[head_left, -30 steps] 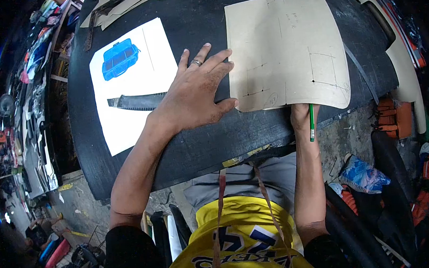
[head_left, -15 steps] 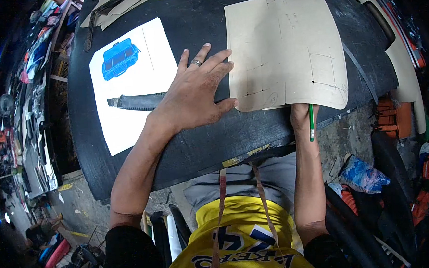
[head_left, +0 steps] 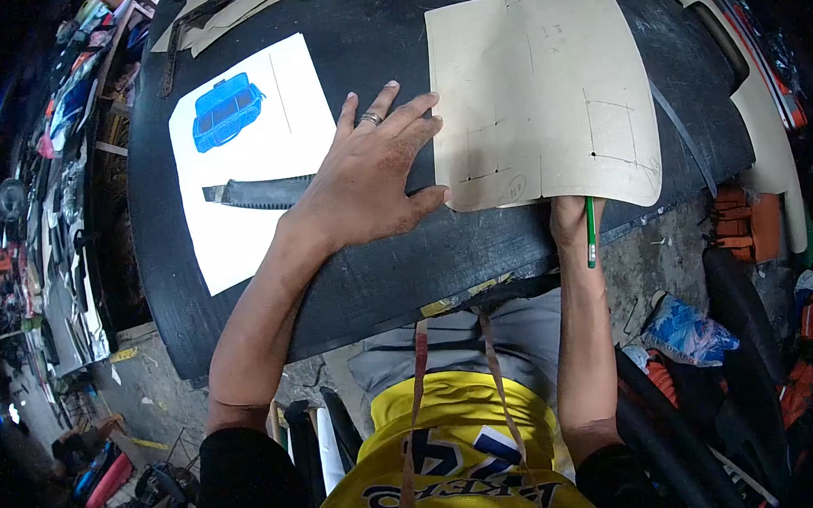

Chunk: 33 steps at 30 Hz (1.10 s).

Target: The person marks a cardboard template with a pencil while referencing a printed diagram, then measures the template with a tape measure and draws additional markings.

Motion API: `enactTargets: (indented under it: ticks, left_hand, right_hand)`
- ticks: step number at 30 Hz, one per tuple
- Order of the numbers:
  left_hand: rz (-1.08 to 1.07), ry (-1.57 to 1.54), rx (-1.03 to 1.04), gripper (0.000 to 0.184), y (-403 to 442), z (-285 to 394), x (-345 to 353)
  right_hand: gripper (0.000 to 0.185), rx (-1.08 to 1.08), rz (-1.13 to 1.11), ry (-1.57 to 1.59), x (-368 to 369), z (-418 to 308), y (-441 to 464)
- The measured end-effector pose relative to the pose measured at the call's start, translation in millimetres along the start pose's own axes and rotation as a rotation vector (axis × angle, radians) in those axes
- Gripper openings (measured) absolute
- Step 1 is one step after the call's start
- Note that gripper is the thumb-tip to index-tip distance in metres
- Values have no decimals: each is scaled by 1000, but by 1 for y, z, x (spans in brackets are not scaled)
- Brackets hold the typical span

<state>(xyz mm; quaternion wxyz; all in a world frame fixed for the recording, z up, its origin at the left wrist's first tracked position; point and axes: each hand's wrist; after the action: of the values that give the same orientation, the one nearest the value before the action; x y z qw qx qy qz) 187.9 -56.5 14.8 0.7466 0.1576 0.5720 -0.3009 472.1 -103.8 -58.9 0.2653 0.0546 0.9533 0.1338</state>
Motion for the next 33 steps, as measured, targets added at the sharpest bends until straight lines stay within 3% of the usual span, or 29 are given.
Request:
enactTargets:
  ticks: [21, 33]
  left_hand:
    - [-11, 4, 1, 78, 0, -1, 0]
    - [-17, 10, -13, 78, 0, 2, -2]
  right_hand:
    - [41, -89, 23, -3, 3, 21, -4]
    - [41, -23, 26, -55, 2, 13, -3]
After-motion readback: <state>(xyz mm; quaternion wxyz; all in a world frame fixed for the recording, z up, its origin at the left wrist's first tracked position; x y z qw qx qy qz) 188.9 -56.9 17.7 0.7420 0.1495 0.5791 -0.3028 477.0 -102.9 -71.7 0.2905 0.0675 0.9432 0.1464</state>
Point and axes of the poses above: each hand's wrist, its own y-axis towards the middle knuckle, its own x-axis out of the palm, z = x × y, and after that the axes turned 12 degrees about -z, right-handed
